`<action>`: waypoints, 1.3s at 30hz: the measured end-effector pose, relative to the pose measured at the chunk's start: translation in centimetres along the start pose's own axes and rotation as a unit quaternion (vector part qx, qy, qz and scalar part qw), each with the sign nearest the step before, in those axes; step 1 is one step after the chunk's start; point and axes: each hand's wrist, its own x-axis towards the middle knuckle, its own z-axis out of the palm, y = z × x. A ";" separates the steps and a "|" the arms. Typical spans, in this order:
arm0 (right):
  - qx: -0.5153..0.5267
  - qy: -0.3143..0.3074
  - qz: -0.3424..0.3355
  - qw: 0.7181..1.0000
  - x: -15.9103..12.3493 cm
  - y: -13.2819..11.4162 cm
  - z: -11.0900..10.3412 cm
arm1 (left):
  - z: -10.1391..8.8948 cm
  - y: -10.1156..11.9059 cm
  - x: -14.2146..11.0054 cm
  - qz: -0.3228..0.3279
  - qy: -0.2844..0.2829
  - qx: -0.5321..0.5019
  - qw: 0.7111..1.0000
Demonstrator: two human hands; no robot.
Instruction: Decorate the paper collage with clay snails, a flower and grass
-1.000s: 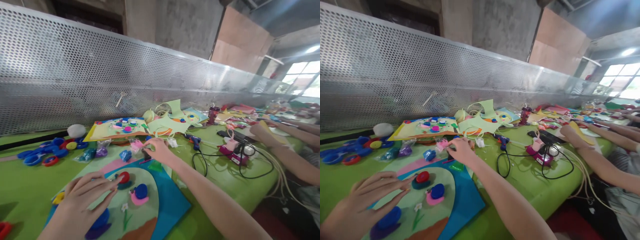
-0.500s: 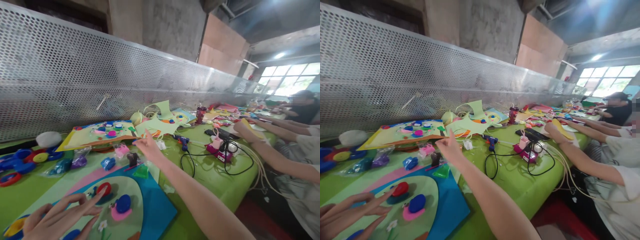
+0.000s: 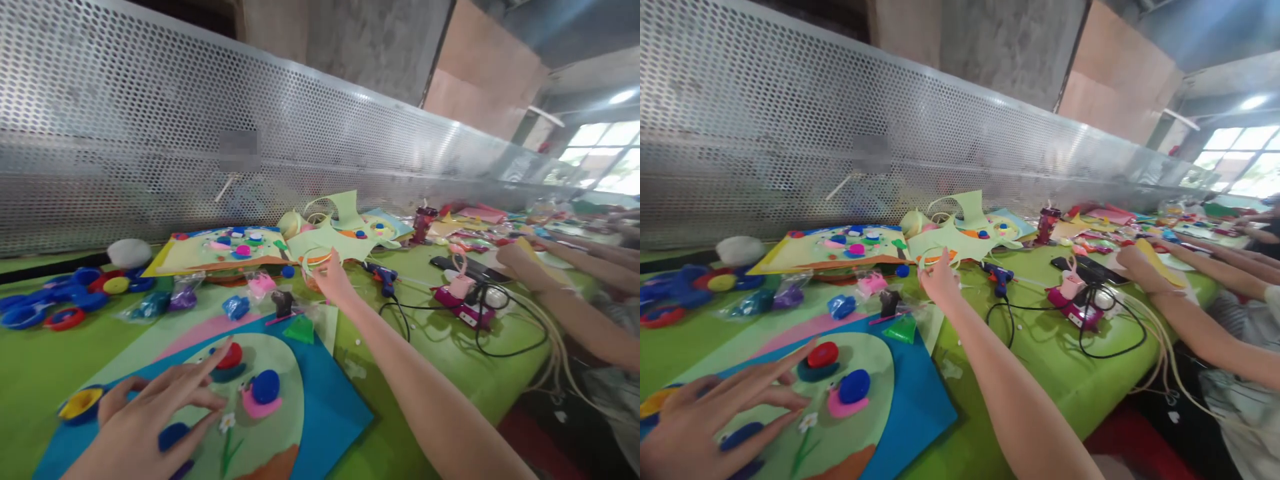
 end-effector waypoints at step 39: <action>-0.164 -0.007 -0.195 0.967 -1.4 -0.8 1.1 | -2.4 1.1 -0.1 0.154 -0.129 0.090 0.975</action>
